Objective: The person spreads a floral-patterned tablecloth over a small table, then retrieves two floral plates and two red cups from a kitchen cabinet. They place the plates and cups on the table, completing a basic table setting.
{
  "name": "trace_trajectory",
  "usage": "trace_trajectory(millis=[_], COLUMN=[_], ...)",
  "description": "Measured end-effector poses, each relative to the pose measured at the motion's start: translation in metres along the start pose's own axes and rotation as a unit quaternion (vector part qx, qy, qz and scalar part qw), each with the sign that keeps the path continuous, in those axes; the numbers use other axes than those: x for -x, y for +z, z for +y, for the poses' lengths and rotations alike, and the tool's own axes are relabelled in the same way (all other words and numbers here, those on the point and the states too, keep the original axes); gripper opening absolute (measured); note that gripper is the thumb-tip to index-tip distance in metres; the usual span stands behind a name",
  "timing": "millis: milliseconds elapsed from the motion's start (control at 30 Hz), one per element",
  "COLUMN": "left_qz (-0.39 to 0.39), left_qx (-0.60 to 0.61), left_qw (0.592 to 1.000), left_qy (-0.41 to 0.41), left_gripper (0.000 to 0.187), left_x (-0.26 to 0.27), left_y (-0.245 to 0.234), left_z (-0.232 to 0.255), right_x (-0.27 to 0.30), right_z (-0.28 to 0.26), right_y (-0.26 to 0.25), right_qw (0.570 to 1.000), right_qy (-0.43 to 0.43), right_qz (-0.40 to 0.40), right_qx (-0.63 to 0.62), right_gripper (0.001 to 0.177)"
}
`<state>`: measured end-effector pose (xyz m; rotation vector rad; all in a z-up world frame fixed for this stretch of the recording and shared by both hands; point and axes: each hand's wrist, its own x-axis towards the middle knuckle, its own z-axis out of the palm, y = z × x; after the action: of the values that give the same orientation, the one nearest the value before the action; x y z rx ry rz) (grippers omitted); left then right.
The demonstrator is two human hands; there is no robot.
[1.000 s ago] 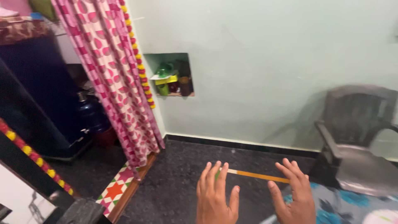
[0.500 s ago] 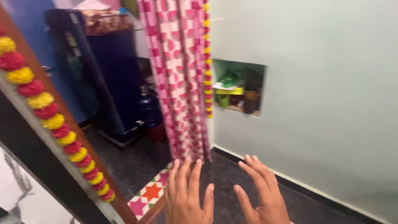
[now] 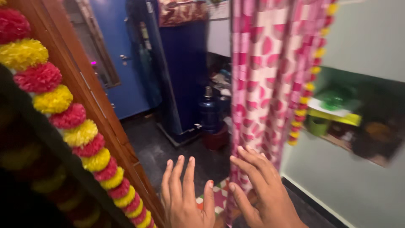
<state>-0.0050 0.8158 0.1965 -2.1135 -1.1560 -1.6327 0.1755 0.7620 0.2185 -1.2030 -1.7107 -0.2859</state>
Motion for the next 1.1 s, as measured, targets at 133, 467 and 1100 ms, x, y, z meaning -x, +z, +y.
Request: trace_trajectory(millis=[133,467,1100], left_qz=[0.016,0.064,0.171], left_qx=[-0.049,-0.228,-0.342], left_qw=[0.998,0.959,0.913], left_qy=[-0.033,-0.155,-0.139], left_gripper=[0.061,0.063,0.067], left_x=[-0.030,-0.113,-0.247], left_y=[0.051,0.173,0.377], left_z=[-0.042,-0.143,-0.483], right_x=[-0.055,-0.215,-0.490], right_z=[0.054,0.180,0.313], right_y=[0.062,0.202,0.557], right_qw=[0.998,0.968,0.903], right_qy=[-0.037,-0.089,-0.174], right_qz=[0.000,-0.058,-0.168], right_qx=[-0.043,-0.227,-0.356], right_gripper=[0.055,0.048,0.045])
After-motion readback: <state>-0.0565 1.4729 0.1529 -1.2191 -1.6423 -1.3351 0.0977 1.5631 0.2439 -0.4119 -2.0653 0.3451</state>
